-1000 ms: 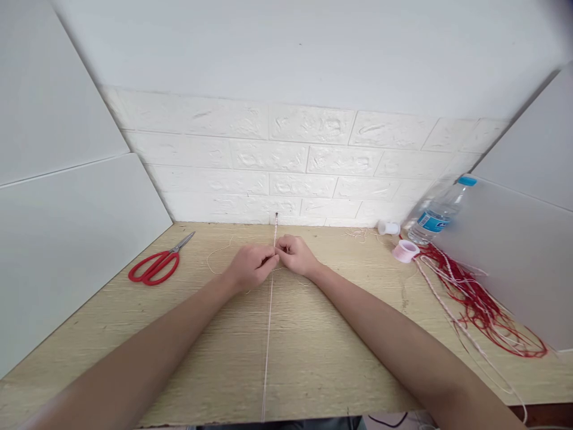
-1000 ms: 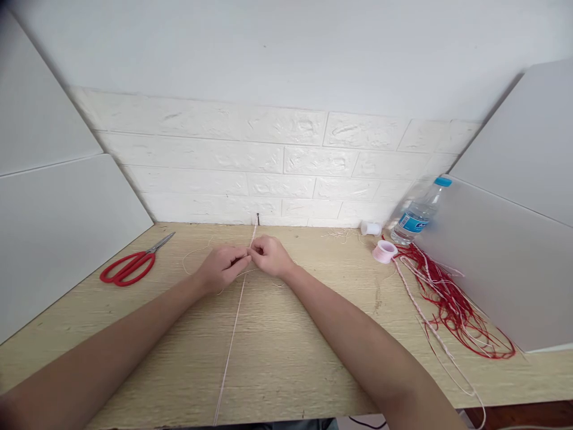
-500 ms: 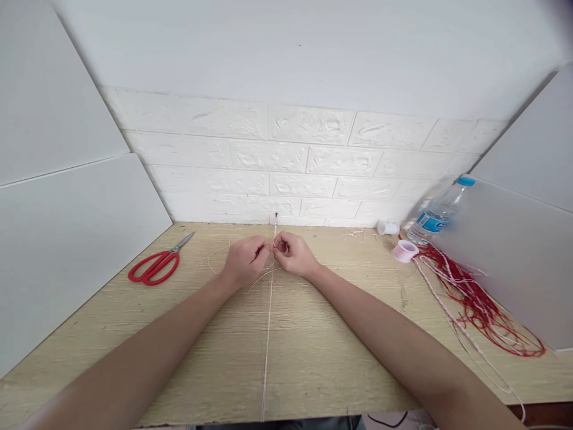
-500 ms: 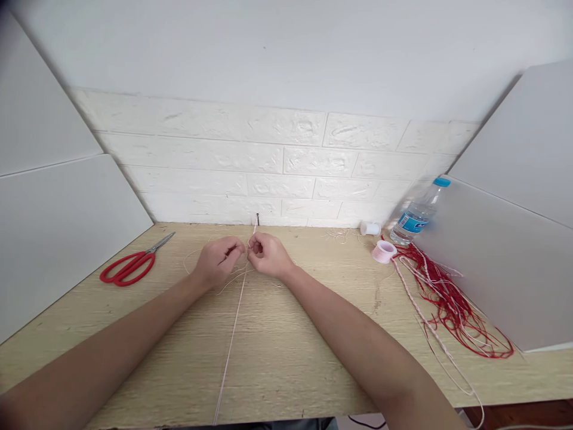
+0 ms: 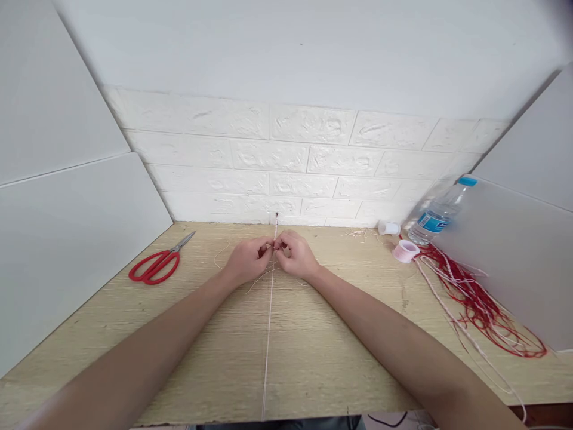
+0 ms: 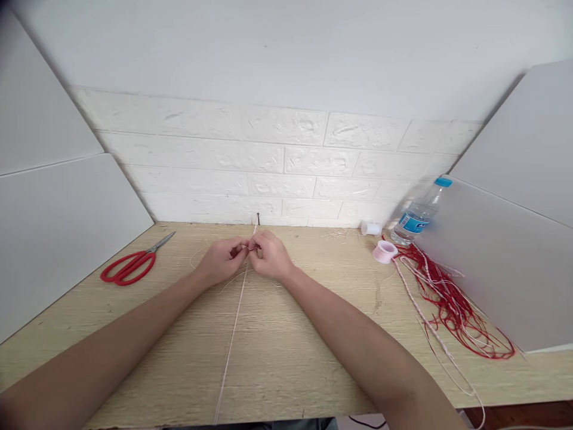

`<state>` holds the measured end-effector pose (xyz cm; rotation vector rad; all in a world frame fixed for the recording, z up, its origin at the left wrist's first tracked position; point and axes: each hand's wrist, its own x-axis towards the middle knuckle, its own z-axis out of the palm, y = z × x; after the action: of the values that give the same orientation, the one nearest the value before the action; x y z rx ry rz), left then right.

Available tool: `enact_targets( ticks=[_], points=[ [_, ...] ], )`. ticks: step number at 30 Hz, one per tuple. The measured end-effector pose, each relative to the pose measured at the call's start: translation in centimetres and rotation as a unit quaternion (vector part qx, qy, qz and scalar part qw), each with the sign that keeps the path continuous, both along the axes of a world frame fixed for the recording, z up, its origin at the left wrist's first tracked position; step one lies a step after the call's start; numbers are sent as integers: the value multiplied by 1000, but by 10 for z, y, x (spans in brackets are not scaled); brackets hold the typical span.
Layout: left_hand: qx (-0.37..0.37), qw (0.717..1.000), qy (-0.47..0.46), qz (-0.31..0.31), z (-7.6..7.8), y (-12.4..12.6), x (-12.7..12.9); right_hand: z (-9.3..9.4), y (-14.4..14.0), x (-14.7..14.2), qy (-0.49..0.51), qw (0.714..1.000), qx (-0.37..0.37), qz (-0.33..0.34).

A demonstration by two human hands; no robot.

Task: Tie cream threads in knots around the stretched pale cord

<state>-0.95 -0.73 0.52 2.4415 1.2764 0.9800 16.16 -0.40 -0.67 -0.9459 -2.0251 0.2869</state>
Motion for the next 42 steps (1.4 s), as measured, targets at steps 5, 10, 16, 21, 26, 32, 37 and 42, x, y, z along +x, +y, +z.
enact_targets(
  ticks=[5, 10, 16, 21, 26, 32, 37, 42],
  points=[
    [-18, 1000, -16, -14, 1, 0, -2, 1, 0, 0, 7, 1000, 30, 6],
    [-26, 999, -24, -28, 6, -1, -4, 1, 1, 1, 10, 1000, 20, 9],
    [-18, 999, -27, -2, 7, -1, -6, -2, 2, 1, 30, 999, 27, 11],
    [-4, 999, -23, 49, 2, 4, -6, -2, -1, 1, 57, 998, 10, 23],
    [-6, 997, -31, 71, 0, 8, -7, 1, -1, 3, 103, 970, -202, 92],
    [-3, 998, -27, 59, -1, 7, -6, 2, 2, 9, 58, 905, -389, 164],
    [-3, 998, -20, 54, -1, 6, -5, -3, 7, 7, 56, 962, -255, 75],
    [-3, 998, -14, 54, -1, 6, -4, -8, 14, 9, 60, 982, -178, -17]
  ],
)
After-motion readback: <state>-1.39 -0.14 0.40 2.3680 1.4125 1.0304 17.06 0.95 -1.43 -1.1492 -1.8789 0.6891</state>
